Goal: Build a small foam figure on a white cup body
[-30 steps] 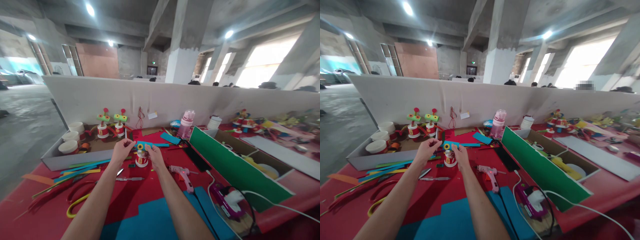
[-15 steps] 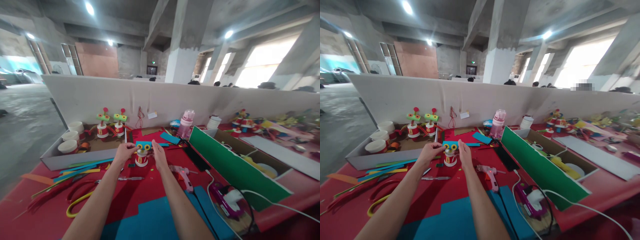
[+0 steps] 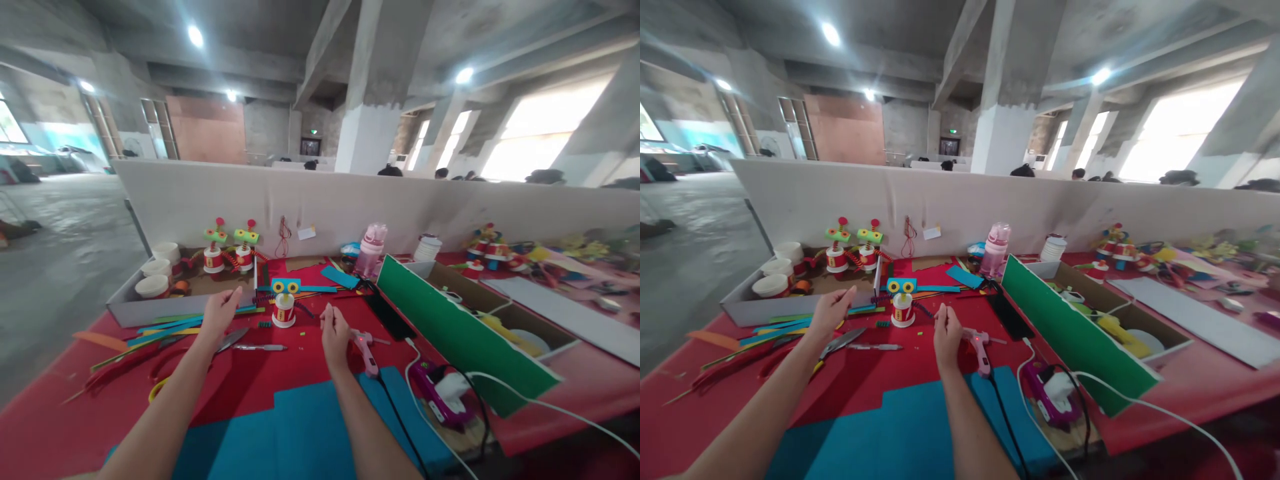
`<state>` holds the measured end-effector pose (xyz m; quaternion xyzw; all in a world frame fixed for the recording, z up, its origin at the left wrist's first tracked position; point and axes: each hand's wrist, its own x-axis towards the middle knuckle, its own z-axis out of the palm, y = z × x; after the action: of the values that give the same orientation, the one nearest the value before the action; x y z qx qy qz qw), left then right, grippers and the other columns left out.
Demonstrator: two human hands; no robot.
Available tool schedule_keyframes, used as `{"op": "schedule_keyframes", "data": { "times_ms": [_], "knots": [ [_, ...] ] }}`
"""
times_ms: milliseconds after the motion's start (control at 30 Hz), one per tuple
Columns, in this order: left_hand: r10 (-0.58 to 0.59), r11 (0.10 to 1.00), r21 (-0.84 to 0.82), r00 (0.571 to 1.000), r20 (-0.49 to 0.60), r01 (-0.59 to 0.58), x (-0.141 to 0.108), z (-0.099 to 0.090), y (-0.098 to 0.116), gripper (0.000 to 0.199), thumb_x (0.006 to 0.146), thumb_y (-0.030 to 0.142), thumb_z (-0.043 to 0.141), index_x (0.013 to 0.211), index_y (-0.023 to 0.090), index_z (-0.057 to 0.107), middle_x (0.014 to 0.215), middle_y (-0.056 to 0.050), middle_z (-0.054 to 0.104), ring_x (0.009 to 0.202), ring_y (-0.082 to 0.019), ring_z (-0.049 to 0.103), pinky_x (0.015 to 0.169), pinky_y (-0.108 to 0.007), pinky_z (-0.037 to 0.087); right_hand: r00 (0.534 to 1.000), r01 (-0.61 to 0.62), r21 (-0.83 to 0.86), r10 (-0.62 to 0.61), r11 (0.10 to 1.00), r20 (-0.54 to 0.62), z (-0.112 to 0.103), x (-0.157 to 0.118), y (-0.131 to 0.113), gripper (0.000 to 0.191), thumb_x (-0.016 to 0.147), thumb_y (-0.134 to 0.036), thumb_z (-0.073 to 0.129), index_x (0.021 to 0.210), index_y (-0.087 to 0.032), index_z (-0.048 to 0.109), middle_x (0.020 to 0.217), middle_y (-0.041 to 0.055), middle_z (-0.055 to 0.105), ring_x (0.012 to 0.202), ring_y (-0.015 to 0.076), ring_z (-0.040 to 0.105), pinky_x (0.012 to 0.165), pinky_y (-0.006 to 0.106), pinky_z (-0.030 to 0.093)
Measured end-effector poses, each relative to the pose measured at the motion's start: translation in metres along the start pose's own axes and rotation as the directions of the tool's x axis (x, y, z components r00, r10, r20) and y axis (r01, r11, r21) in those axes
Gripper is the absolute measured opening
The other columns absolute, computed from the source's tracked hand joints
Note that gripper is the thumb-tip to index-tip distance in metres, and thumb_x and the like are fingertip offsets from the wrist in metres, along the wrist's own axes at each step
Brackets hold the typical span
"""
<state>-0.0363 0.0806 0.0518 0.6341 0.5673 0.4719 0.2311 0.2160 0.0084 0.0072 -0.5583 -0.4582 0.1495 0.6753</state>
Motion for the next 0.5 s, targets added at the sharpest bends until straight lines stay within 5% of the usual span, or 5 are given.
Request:
{"op": "schedule_keyframes", "data": {
  "times_ms": [133, 333, 500],
  "knots": [
    [0.116, 0.943, 0.321, 0.99, -0.08, -0.085, -0.037, 0.005, -0.008, 0.031, 0.091, 0.035, 0.037, 0.065, 0.021, 0.048, 0.057, 0.0, 0.05, 0.057, -0.015, 0.047, 0.057, -0.026, 0.027, 0.994, 0.057, -0.049, -0.052, 0.997, 0.097, 0.005, -0.011, -0.006, 0.047, 0.092, -0.055, 0.042, 0.059, -0.022, 0.043, 0.052, -0.0032, 0.044, 0.051, 0.0132, 0.039, 0.053, 0.026, 0.028],
    [0.189, 0.857, 0.498, 0.98, -0.065, -0.133, -0.052, 0.006, -0.019, 0.021, 0.093, 0.028, 0.036, 0.08, 0.02, 0.05, 0.068, -0.002, 0.055, 0.064, -0.017, 0.054, 0.06, -0.027, 0.026, 0.962, 0.125, -0.1, -0.096, 0.987, 0.256, 0.016, -0.024, 0.001, 0.046, 0.095, -0.05, 0.04, 0.06, -0.021, 0.045, 0.053, -0.0023, 0.047, 0.053, 0.0134, 0.044, 0.054, 0.026, 0.028],
    [0.182, 0.815, 0.564, 0.983, -0.032, -0.133, -0.05, 0.005, -0.022, 0.028, 0.096, 0.034, 0.036, 0.076, 0.021, 0.05, 0.065, -0.001, 0.055, 0.062, -0.017, 0.054, 0.058, -0.027, 0.024, 0.982, 0.124, -0.131, -0.103, 0.984, 0.16, 0.015, -0.011, 0.011, 0.041, 0.092, -0.053, 0.042, 0.07, -0.021, 0.053, 0.061, 0.0, 0.055, 0.06, 0.016, 0.05, 0.06, 0.026, 0.035]
  ]
}}
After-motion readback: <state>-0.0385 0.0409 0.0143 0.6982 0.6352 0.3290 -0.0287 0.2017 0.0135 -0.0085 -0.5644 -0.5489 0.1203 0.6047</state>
